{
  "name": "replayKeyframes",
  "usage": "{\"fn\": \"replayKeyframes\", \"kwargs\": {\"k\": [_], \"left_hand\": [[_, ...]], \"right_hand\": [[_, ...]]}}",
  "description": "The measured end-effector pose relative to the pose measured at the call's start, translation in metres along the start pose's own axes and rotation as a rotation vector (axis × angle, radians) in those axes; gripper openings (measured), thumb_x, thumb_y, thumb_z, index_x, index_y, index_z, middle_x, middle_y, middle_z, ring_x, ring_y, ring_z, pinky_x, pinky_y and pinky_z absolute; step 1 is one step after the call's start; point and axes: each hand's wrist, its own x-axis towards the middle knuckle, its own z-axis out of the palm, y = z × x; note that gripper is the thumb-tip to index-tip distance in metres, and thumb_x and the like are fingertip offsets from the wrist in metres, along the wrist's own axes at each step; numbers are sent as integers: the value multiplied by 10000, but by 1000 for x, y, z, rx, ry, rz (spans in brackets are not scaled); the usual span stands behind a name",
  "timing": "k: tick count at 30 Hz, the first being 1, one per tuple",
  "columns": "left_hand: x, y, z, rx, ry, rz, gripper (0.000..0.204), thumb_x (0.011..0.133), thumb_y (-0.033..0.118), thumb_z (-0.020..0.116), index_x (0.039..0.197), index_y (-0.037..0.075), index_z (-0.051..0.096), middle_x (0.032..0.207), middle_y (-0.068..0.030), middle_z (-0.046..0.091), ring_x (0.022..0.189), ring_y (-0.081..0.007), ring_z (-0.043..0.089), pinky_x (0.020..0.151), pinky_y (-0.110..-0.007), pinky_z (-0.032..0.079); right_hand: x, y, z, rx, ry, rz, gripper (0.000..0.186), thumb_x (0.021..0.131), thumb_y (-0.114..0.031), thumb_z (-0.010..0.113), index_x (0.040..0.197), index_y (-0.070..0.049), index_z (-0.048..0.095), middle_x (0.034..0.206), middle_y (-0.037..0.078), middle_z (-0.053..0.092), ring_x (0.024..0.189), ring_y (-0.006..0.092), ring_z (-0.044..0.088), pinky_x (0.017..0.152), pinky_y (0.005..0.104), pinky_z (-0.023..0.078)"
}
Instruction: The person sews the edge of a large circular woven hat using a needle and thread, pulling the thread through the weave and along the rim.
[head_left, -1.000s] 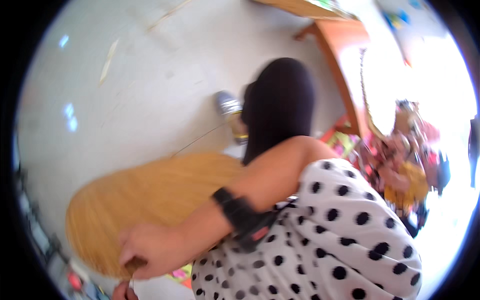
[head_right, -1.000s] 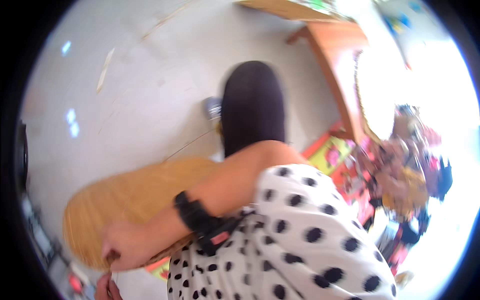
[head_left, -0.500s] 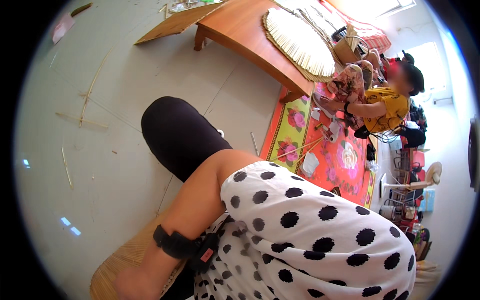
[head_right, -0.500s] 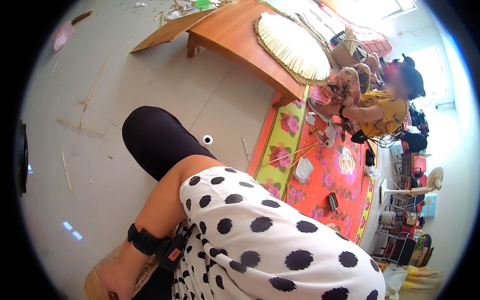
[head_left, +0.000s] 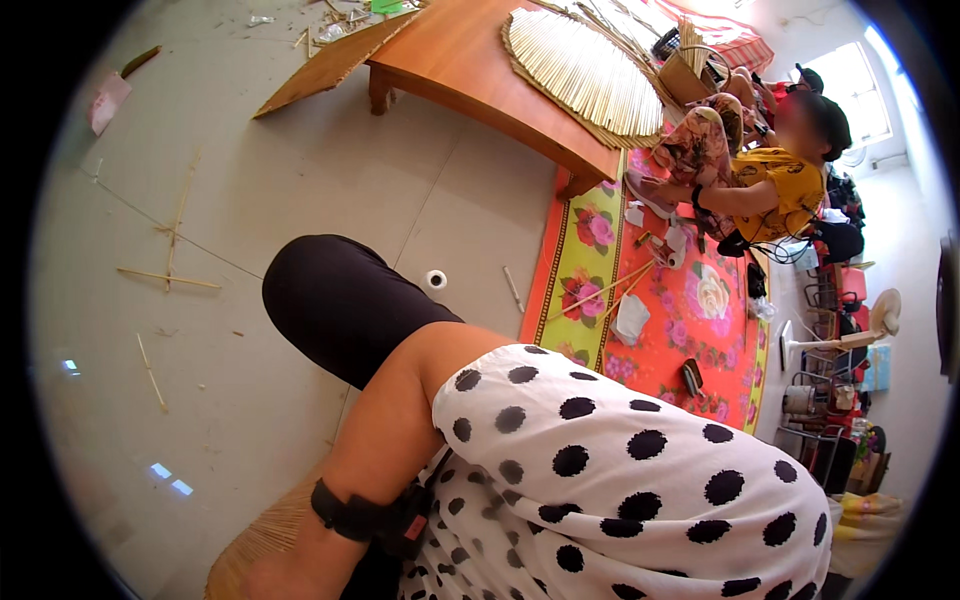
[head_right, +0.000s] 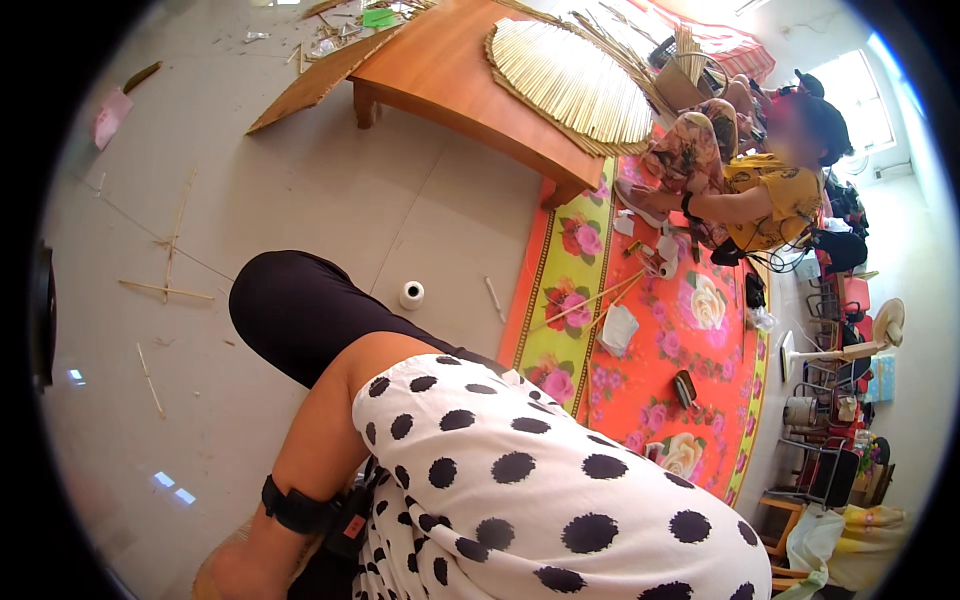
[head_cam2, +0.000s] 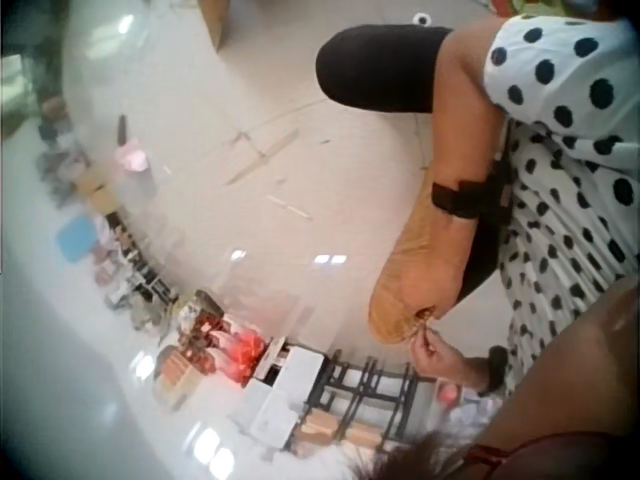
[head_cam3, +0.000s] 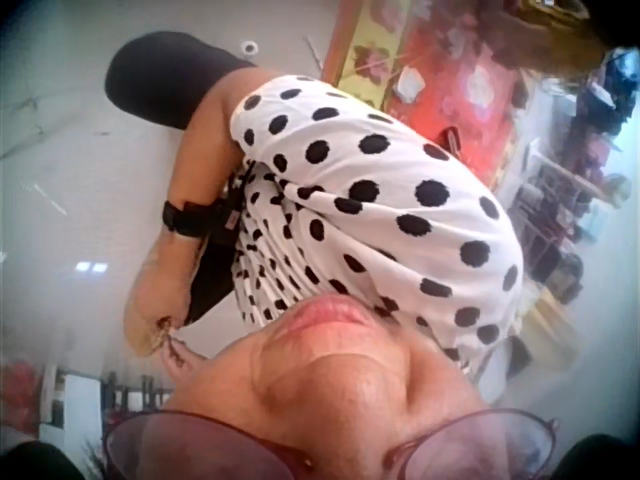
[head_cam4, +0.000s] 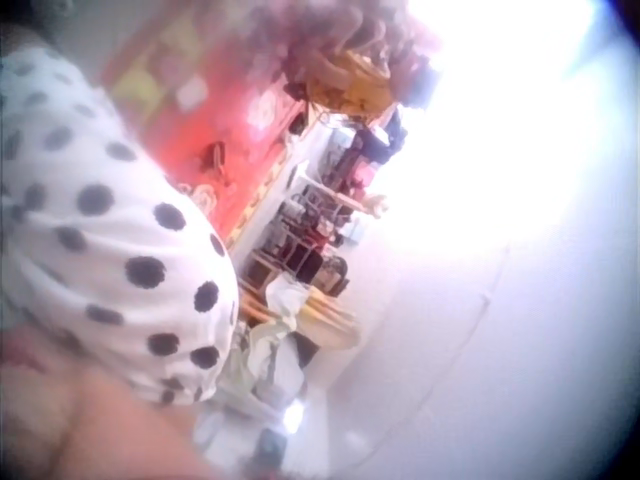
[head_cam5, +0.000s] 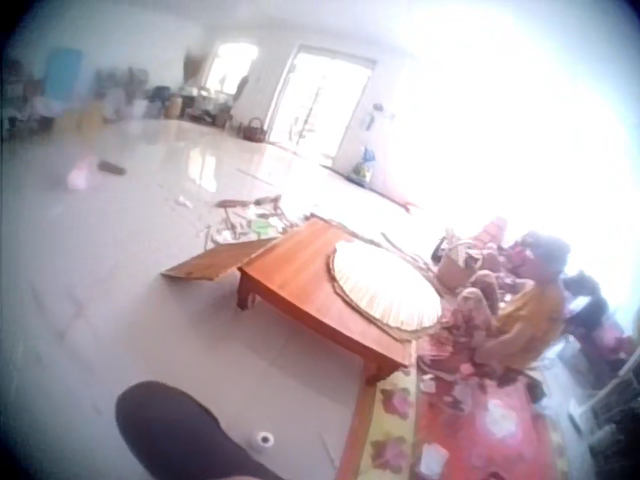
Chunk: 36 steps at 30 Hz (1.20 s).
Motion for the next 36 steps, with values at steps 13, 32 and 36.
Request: {"fn": "replayKeyframes", "kwargs": {"k": [13, 32, 36], "left_hand": [[-1, 25, 1, -26, 11, 38, 264, 1028, 161, 555, 1205, -22, 626, 1067, -107, 633, 939, -189, 582, 811, -315, 489], [-1, 20, 16, -22, 156, 97, 233, 992, 167, 599, 1101, -17, 693, 1046, -185, 678, 943, -264, 627, 789, -357, 493], [-8, -30, 16, 31, 277, 230, 147, 839, -35, 613, 971, -18, 676, 865, -155, 654, 760, -280, 602, 666, -370, 468]], "right_hand": [[4, -14, -7, -30, 3, -19, 207, 733, -89, 730, 792, 42, 582, 911, 222, 573, 893, 426, 557, 775, 507, 475], [-4, -15, -6, -166, -260, 355, 223, 721, -148, 713, 891, -7, 687, 920, 191, 659, 905, 351, 632, 790, 437, 501], [10, -21, 13, -401, -628, 673, 166, 676, -161, 700, 698, 2, 719, 729, 209, 684, 718, 374, 686, 634, 452, 550]]}}
